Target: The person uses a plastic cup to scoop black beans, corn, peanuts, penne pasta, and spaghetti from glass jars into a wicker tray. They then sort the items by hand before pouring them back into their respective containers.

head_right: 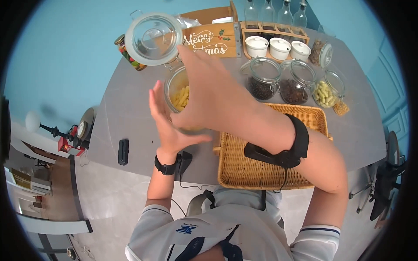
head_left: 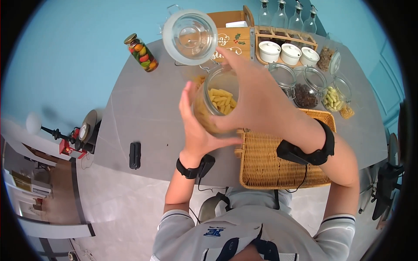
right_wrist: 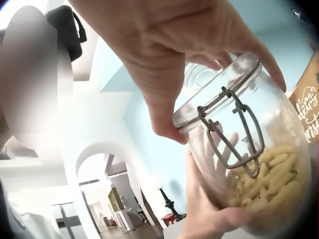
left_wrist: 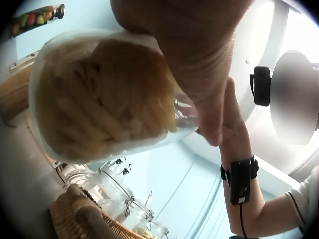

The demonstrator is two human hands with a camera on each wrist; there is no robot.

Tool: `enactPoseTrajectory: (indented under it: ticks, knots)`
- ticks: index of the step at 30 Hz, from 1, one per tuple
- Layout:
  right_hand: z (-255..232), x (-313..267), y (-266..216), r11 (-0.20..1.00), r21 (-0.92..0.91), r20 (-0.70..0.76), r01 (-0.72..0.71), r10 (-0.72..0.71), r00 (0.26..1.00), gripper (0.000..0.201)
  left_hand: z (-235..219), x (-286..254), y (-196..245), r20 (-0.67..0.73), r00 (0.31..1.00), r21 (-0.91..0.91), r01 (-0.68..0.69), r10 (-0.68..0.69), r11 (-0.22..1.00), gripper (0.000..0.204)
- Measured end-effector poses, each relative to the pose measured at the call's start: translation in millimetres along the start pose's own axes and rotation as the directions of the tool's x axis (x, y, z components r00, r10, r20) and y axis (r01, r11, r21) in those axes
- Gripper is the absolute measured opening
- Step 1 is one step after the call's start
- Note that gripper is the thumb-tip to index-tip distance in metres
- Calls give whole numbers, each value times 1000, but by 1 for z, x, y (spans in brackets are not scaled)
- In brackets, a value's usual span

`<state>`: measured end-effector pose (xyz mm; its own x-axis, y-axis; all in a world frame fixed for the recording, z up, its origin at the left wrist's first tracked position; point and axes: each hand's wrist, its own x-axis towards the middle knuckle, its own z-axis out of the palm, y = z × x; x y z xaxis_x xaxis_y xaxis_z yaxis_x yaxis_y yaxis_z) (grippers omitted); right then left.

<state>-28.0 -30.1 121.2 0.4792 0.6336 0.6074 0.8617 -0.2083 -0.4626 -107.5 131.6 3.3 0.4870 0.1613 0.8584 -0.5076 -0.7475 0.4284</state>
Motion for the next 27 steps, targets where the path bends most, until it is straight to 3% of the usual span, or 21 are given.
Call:
enactPoseTrajectory:
  ticks: [1,2,3,4,5,7,10,13,16,19,22,25,27]
  knots:
    - [-3,3,0,999,-20,-22,28,-28,999,106,-5,1,1,-15,999,-41,37,-37,998,131]
    - [-8,4,-2,1000,-5,-9,24,-24,1000,106,-8,-3,1,-3,959,-299,268,-282,916,126]
    - [-14,6,-5,1000,10,3,18,-19,1000,107,-11,-12,-1,74,865,-525,458,-497,717,121]
    - [-18,6,-8,1000,27,12,14,-14,1000,107,-13,-16,-5,207,729,-690,582,-653,431,118]
    - [-19,6,-9,999,45,5,22,-22,1000,108,-15,-18,-8,360,633,-774,613,-685,160,113]
    - [-21,4,-10,995,88,2,34,-35,999,110,-18,-22,-9,662,449,-735,544,-600,-404,103]
    - [-28,-2,-14,991,134,61,-22,14,998,110,-9,-32,-16,731,362,-669,543,-578,-508,96]
    - [-32,-10,-17,980,180,113,-84,64,991,112,-4,-38,-14,827,386,-561,569,-407,-600,91]
    - [-31,-14,-9,981,189,118,-39,16,993,115,-6,-63,-17,766,401,-637,578,-502,-510,92]
    - [-37,-16,-5,961,274,195,-39,-15,981,123,-23,-83,-26,746,500,-659,653,-440,-374,98]
    - [-45,-14,-6,924,331,332,-194,79,940,130,-33,-84,-8,768,419,-633,610,-485,-476,103]
    - [-46,5,-9,852,368,302,-373,270,914,132,-37,-76,6,730,411,-663,619,-546,-420,102]
    - [-46,20,-5,866,381,259,-323,236,937,128,-42,-79,-2,699,406,-678,636,-588,-368,100]
